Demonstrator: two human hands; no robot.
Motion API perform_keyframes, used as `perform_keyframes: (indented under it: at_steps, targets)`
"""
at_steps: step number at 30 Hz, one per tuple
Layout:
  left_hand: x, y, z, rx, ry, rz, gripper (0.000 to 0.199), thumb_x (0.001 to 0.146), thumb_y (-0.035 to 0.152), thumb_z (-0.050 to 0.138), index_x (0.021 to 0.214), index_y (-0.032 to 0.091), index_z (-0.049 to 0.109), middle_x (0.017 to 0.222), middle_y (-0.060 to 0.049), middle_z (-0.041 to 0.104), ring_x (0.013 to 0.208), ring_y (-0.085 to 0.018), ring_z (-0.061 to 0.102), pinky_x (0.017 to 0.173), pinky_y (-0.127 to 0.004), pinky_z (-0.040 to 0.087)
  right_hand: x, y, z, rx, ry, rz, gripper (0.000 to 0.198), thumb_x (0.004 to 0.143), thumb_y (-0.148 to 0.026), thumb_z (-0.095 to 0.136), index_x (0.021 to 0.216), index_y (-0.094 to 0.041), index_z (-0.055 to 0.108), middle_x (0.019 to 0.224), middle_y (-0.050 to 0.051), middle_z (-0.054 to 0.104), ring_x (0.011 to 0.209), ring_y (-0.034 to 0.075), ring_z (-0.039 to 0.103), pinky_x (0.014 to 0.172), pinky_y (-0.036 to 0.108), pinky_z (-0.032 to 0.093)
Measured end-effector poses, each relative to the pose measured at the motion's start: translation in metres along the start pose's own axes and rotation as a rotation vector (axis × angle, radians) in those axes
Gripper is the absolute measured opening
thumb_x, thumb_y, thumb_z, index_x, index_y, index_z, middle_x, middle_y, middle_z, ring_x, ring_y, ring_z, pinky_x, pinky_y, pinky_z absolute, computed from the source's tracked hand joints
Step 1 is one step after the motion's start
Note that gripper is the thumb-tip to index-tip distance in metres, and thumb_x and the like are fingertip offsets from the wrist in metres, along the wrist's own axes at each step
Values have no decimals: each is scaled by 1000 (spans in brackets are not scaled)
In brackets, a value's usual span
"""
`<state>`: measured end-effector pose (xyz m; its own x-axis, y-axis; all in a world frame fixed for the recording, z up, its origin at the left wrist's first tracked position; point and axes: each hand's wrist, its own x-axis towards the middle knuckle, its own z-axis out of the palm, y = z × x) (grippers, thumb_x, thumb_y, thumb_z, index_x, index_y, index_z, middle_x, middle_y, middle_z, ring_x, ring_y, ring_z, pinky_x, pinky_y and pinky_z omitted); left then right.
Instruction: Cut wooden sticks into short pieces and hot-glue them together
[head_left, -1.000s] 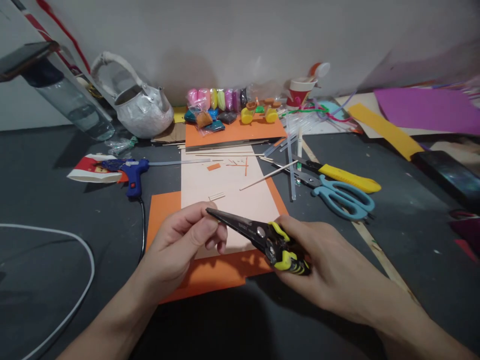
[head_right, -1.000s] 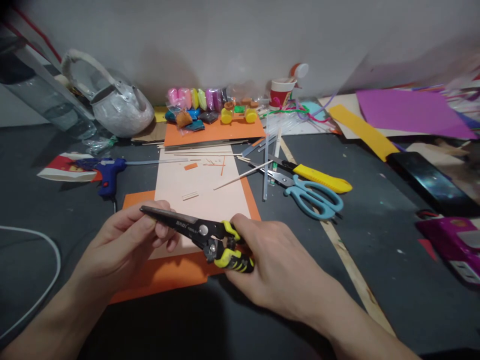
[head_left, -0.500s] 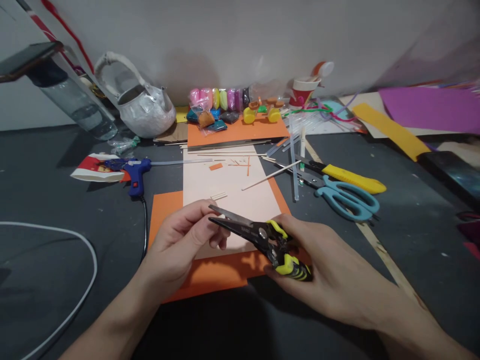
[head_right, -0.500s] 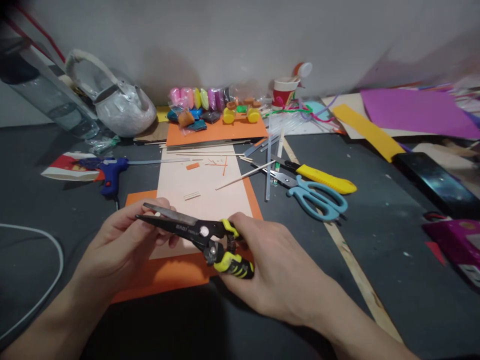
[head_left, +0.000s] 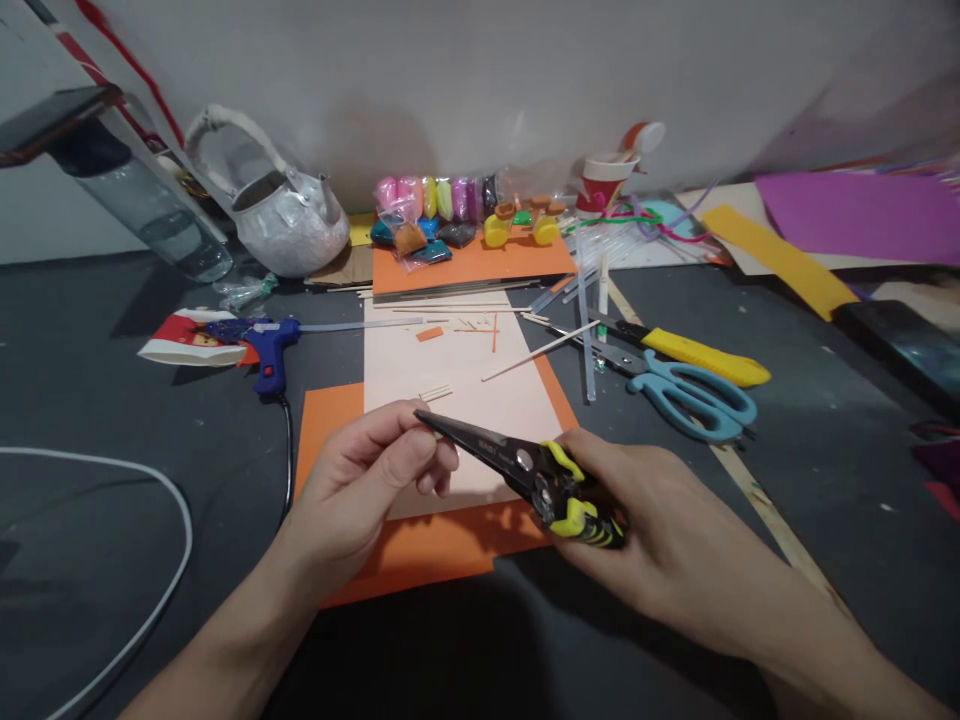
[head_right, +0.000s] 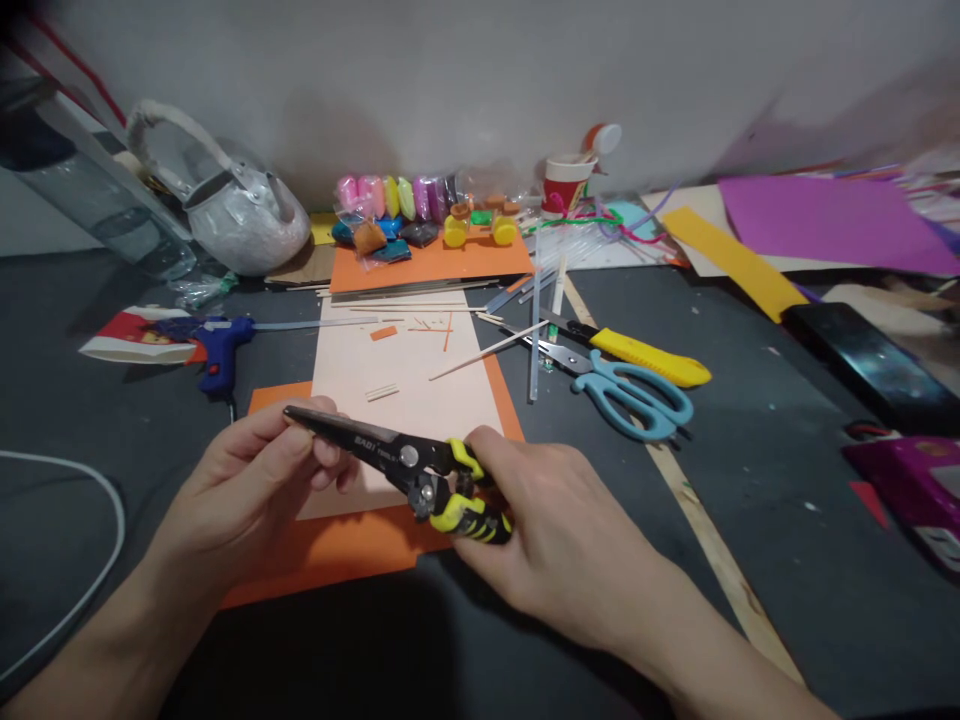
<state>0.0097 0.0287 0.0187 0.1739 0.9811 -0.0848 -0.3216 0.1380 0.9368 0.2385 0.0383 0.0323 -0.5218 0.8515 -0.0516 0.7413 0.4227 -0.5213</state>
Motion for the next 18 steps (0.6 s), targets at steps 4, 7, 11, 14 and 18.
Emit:
perform_keyframes:
  at_steps: [4, 7, 11, 14, 18]
  targets:
    - [2, -1, -1, 464, 37, 120, 17, 95, 31, 59, 88, 20, 71, 82, -3, 68, 71, -15, 56, 67, -26, 43, 6, 4, -2, 37, 122, 118, 22, 82, -35, 59, 77, -26, 40, 59, -4, 53, 49, 15, 50, 47, 25, 33]
    - [8, -10, -4, 1016, -17, 268, 18, 95, 28, 56, 93, 18, 70, 85, -6, 68, 79, -20, 58, 71, -31, 41, 8, 9, -4, -63, 192, 173, 29, 80, -41, 64, 79, -26, 39, 60, -3, 54, 47, 15, 49, 45, 25, 31]
    - [15, -25, -9, 1455, -88, 346, 25, 98, 28, 50, 89, 16, 71, 84, -8, 65, 83, -23, 54, 73, -35, 40, 9, 12, -4, -116, 199, 188, 33, 80, -46, 65, 78, -26, 39, 58, -3, 54, 46, 16, 49, 44, 25, 30]
    - [18, -29, -10, 1563, -82, 326, 27, 99, 24, 48, 86, 16, 70, 89, -9, 63, 86, -24, 53, 77, -38, 42, 10, 11, -2, -102, 188, 203, 31, 79, -45, 65, 77, -25, 40, 58, -4, 54, 47, 16, 51, 45, 25, 31]
    - [19, -29, -11, 1532, -129, 231, 20, 98, 23, 50, 91, 15, 66, 92, -7, 62, 88, -23, 54, 80, -39, 44, 12, 12, 0, -105, 175, 223, 32, 79, -46, 64, 78, -25, 40, 58, -3, 55, 47, 16, 51, 46, 25, 32]
